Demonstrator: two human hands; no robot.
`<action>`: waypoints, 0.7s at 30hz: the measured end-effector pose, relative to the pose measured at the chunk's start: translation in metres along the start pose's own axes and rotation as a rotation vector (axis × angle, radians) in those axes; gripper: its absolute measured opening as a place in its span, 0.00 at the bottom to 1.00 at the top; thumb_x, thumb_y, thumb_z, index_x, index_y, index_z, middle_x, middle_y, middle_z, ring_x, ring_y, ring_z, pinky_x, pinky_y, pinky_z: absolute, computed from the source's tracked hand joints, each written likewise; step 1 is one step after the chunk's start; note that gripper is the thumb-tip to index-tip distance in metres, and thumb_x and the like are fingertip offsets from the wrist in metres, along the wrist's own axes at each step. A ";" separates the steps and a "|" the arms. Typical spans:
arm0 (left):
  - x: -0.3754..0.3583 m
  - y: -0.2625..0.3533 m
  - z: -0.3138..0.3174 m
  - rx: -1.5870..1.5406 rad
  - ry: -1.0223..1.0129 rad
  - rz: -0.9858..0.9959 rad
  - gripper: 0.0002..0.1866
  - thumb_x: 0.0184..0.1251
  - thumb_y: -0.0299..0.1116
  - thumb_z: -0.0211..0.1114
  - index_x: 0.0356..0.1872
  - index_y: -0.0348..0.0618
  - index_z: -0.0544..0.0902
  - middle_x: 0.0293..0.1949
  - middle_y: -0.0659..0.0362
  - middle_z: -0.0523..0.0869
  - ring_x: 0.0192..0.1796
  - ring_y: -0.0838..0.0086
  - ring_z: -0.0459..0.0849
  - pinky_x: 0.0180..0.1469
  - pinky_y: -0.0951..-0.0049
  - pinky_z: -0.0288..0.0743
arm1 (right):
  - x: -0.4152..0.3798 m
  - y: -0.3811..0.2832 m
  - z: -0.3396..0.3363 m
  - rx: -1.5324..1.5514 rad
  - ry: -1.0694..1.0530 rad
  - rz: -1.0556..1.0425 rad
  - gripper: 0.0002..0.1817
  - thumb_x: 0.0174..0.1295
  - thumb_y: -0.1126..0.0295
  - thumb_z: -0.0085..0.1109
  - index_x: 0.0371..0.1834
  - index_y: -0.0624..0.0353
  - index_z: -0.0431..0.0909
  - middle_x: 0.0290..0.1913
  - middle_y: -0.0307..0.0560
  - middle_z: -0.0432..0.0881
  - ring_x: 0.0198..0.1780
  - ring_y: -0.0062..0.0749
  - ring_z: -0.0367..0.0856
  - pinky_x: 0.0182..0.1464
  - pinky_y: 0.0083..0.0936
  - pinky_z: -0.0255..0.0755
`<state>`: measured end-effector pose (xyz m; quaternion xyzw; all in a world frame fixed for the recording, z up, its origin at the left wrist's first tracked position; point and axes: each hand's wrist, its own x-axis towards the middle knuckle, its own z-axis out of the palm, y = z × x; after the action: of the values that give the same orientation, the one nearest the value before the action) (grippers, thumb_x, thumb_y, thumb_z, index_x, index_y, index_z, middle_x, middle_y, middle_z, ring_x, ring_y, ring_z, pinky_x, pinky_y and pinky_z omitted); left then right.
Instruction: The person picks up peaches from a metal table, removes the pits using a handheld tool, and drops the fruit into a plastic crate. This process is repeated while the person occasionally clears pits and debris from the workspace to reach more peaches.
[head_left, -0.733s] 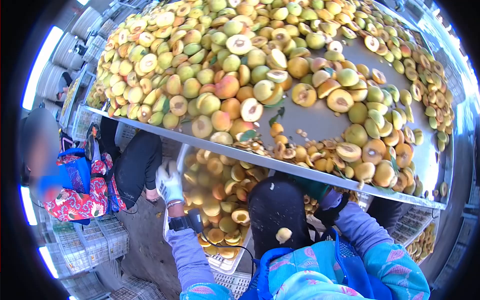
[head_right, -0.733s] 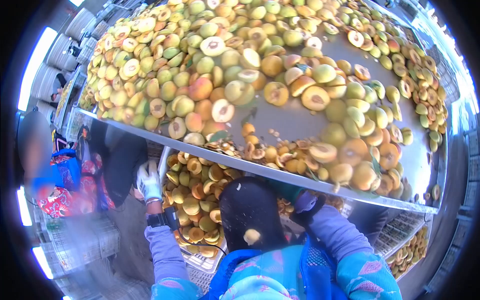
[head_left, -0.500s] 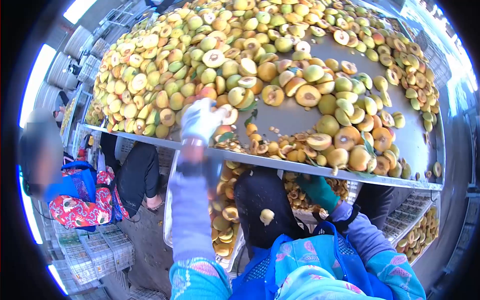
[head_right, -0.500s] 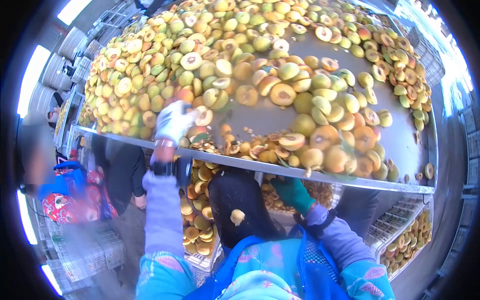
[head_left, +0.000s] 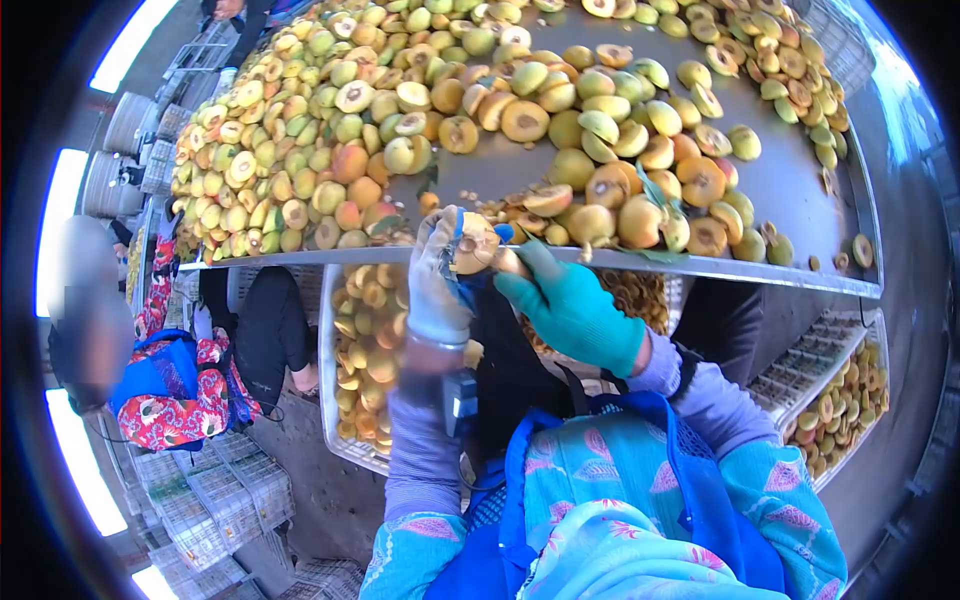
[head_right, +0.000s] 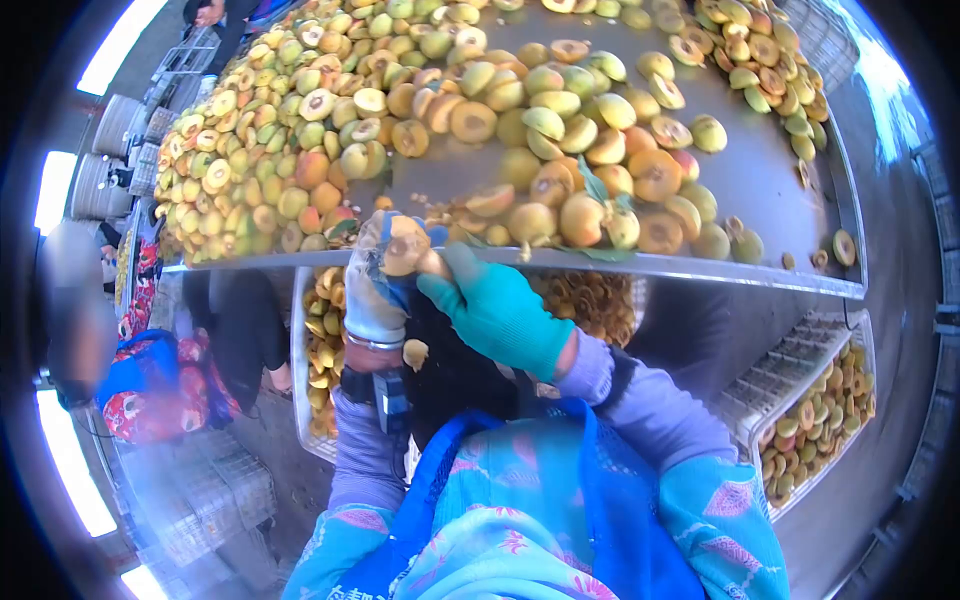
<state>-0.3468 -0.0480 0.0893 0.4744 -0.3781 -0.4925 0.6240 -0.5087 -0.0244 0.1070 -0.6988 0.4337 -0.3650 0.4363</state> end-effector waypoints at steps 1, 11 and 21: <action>-0.008 -0.005 0.005 0.031 0.003 0.024 0.17 0.72 0.37 0.58 0.54 0.36 0.75 0.43 0.52 0.83 0.44 0.66 0.85 0.49 0.68 0.80 | -0.004 0.005 0.002 0.013 0.024 0.022 0.15 0.67 0.59 0.55 0.47 0.59 0.71 0.31 0.64 0.80 0.35 0.60 0.81 0.32 0.48 0.72; -0.032 -0.016 0.030 0.296 -0.221 0.277 0.15 0.75 0.38 0.55 0.51 0.36 0.73 0.42 0.48 0.83 0.42 0.62 0.86 0.44 0.66 0.83 | -0.033 0.020 -0.014 0.258 -0.039 0.195 0.20 0.72 0.55 0.46 0.44 0.65 0.73 0.30 0.61 0.79 0.32 0.53 0.78 0.36 0.43 0.71; -0.034 -0.001 0.053 -0.082 -0.078 -0.236 0.11 0.73 0.37 0.57 0.42 0.38 0.74 0.29 0.54 0.83 0.26 0.70 0.84 0.29 0.71 0.82 | -0.051 0.016 -0.006 0.561 -0.135 0.382 0.25 0.74 0.51 0.40 0.49 0.67 0.73 0.29 0.54 0.76 0.32 0.38 0.76 0.34 0.37 0.71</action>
<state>-0.4045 -0.0263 0.1025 0.4702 -0.3229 -0.5956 0.5656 -0.5371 0.0169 0.0876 -0.4805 0.4095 -0.3347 0.6996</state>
